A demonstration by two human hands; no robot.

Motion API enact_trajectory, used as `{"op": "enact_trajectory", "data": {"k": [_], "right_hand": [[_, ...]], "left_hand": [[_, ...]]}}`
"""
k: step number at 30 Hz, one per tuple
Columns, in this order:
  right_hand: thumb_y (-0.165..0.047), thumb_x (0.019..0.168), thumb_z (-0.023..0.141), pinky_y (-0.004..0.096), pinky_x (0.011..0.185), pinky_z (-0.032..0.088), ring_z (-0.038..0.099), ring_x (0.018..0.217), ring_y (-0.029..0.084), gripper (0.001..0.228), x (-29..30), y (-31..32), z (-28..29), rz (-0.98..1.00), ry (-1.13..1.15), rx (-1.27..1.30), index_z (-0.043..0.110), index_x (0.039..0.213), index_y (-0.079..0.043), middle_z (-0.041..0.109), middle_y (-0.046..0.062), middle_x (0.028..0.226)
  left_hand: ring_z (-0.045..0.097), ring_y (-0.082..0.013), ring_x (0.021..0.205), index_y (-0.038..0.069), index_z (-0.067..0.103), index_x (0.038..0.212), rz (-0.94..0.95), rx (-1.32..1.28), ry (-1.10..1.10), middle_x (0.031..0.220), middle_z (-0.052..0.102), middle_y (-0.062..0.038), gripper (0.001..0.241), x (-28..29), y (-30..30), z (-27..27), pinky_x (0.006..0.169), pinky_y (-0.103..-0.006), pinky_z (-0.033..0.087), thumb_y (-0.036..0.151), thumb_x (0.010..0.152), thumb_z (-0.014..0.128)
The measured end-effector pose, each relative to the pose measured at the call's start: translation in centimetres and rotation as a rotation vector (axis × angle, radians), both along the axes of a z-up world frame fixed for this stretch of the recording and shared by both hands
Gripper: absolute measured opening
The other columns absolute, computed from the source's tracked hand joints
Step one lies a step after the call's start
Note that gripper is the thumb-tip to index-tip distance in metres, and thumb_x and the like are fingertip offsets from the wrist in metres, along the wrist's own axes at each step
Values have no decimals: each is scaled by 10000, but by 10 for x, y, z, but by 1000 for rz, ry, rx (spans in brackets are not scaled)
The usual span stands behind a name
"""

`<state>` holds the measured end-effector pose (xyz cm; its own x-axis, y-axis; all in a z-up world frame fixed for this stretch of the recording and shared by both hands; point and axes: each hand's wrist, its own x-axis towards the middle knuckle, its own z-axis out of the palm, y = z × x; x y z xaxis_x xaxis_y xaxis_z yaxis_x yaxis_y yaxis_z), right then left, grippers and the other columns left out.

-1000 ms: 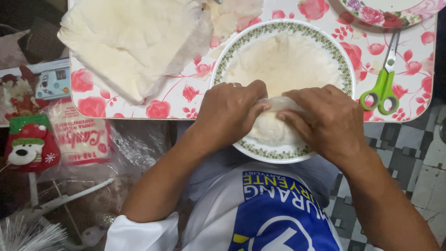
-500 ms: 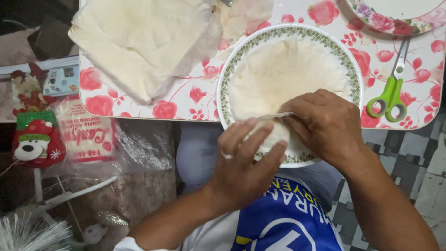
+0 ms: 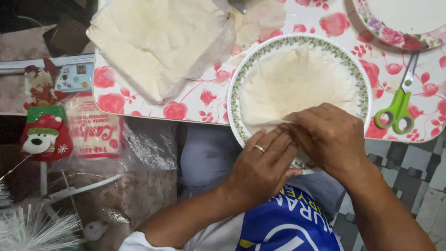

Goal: Peel thin spring roll wrappers from a stack and place them onto a plate

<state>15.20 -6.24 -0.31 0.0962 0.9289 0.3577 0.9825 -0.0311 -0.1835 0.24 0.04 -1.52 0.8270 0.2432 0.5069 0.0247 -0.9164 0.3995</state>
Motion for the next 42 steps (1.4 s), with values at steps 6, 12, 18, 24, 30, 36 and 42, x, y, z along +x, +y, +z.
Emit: {"op": "enact_trajectory", "data": {"k": [6, 12, 18, 24, 30, 36, 42], "right_hand": [[-275, 828, 623, 323, 483, 380, 538, 594, 206, 130, 1, 3, 1, -79, -21, -33, 599, 760, -167, 556, 31, 622], [-222, 808, 621, 314, 502, 392, 567, 626, 209, 88, 2, 6, 5, -66, 48, -70, 595, 781, -142, 600, 27, 691], [-174, 783, 655, 290, 504, 396, 584, 618, 192, 95, 3, 8, 10, -84, 139, -65, 626, 784, -84, 623, 38, 713], [-176, 786, 636, 270, 547, 390, 576, 628, 170, 88, 4, 8, 9, -218, 221, -132, 629, 792, -89, 623, 35, 731], [-192, 784, 675, 257, 497, 362, 503, 524, 125, 112, 3, 8, 12, -347, 272, -105, 644, 808, -87, 583, 36, 636], [-76, 790, 682, 210, 516, 348, 426, 553, 61, 79, 4, 8, 10, -366, 487, -28, 627, 803, -21, 556, 20, 623], [-120, 816, 688, 230, 513, 324, 398, 547, 72, 117, 8, 8, 10, -422, 434, -22, 616, 793, -30, 520, 19, 593]], "left_hand": [[509, -251, 1036, 68, 572, 1038, 40, 57, 45, 1132, 537, -101, 428, 0, 0, -4, 870, -397, 374, 422, 806, 513], [513, -252, 1009, 46, 579, 999, 33, -1, 13, 1085, 556, -99, 420, -1, 3, -1, 859, -399, 373, 411, 798, 518], [512, -271, 979, 13, 554, 994, 21, -36, 0, 1074, 540, -135, 424, -2, 7, 3, 845, -402, 373, 388, 798, 528], [509, -250, 994, 39, 552, 1000, 28, -24, 30, 1095, 535, -118, 426, -3, 10, 5, 854, -393, 375, 402, 778, 551], [508, -264, 985, 21, 546, 993, 13, -62, 5, 1078, 536, -136, 417, -3, 12, 5, 847, -400, 379, 380, 781, 554], [504, -262, 995, 21, 550, 993, 18, -74, 12, 1087, 537, -133, 420, -3, 11, 4, 858, -400, 371, 378, 772, 563], [498, -273, 996, 15, 545, 997, 5, -84, 25, 1097, 529, -142, 423, -3, 11, 4, 855, -409, 371, 366, 763, 576]]}}
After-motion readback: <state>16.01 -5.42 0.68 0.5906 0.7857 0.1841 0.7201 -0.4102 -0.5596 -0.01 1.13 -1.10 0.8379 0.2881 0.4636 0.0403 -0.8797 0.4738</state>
